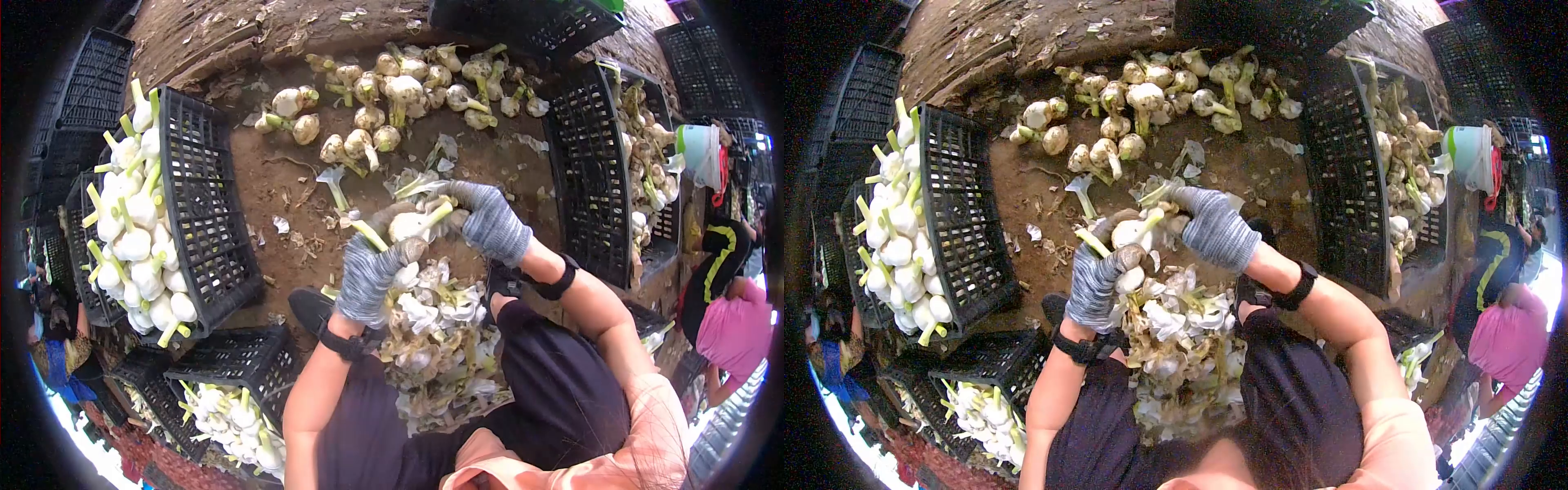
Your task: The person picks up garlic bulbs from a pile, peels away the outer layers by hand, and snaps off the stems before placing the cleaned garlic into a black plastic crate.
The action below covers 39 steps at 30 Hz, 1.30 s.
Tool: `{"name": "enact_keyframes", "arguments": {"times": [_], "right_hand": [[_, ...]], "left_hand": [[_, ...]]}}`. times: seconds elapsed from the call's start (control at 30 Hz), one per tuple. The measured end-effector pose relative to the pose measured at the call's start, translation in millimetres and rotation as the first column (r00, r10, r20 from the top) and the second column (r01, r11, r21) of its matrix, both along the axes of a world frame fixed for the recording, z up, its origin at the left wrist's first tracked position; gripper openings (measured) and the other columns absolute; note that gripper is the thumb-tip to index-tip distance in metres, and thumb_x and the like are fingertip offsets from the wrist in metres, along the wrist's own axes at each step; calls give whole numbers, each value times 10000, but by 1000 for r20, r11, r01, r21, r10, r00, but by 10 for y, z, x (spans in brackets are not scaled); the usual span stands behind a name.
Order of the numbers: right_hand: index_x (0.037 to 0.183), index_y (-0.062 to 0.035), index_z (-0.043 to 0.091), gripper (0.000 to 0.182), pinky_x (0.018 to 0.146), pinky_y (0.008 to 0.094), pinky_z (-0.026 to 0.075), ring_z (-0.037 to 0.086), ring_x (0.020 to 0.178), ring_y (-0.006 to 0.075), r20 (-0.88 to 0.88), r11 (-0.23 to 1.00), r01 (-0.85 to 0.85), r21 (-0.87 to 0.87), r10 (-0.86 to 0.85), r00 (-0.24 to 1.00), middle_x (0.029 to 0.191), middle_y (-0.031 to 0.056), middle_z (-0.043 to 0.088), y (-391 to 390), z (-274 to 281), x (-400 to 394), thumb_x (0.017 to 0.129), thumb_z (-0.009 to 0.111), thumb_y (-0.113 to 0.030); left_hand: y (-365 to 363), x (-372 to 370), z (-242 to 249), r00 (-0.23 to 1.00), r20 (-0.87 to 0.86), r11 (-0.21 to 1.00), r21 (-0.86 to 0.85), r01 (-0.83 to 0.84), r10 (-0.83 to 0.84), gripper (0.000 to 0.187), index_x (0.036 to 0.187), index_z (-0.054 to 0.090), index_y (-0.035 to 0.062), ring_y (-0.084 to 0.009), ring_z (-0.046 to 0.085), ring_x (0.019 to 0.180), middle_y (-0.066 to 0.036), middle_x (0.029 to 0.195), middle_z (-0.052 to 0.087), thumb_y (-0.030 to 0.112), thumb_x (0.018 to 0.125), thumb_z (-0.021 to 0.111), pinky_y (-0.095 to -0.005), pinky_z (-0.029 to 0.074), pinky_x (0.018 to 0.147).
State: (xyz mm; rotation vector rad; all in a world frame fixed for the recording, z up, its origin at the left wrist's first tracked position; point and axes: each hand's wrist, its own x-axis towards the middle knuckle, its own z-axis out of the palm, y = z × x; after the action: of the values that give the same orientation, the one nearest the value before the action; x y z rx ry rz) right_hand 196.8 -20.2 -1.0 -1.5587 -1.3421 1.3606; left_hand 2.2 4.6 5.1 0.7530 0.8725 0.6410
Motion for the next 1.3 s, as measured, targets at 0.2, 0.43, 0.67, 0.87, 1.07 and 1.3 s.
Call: {"name": "enact_keyframes", "arguments": {"times": [0.2,0.43,0.67,0.87,1.07,1.3], "right_hand": [[1003,-1,595,263,710,371,481,613,802,340,287,993,67,98,-92,954,876,215,620,-91,-377,11,780,604,-140],[1085,-33,559,279,886,298,425,545,1007,168,-172,999,21,-32,-27,985,1059,92,590,-221,-172,-3,809,570,-74],[946,-31,584,185,802,295,468,577,907,153,-408,981,65,-183,-136,903,1008,75,606,-251,95,-25,834,598,-177],[1057,3,534,256,425,220,433,507,526,115,-797,781,-158,-604,-589,137,786,89,601,-304,-172,204,844,551,-137],[1109,-34,520,386,395,227,407,523,531,104,-860,846,-229,-483,-407,308,737,41,555,-188,-182,371,870,509,-337],[1126,15,484,489,714,312,498,586,845,169,-218,953,-77,-294,11,976,973,119,601,-92,-87,172,829,613,-352]], "left_hand": [[-18,-31,-205,987,150,954,-281,101,-60,701,1239,443,22,-158,609,777,-72,937,593,309,679,752,-250,515,671],[-93,-16,-263,989,85,980,-165,-108,123,478,1225,461,47,-135,577,904,-73,1084,567,127,801,664,-259,506,732],[-75,-43,-170,981,-49,981,-44,-190,188,302,1105,552,16,-98,567,825,-44,945,609,102,827,634,-223,477,699],[-41,61,-33,998,-24,901,429,58,-53,189,998,633,35,-140,563,918,-64,1043,575,121,832,611,-271,462,783],[-59,31,-25,998,-51,923,379,61,-45,244,981,643,30,-162,555,951,-79,1025,606,189,796,659,-300,407,881],[-49,57,39,925,-371,836,532,139,82,208,973,658,32,-146,586,911,-58,957,659,41,765,647,-311,350,954]]}}
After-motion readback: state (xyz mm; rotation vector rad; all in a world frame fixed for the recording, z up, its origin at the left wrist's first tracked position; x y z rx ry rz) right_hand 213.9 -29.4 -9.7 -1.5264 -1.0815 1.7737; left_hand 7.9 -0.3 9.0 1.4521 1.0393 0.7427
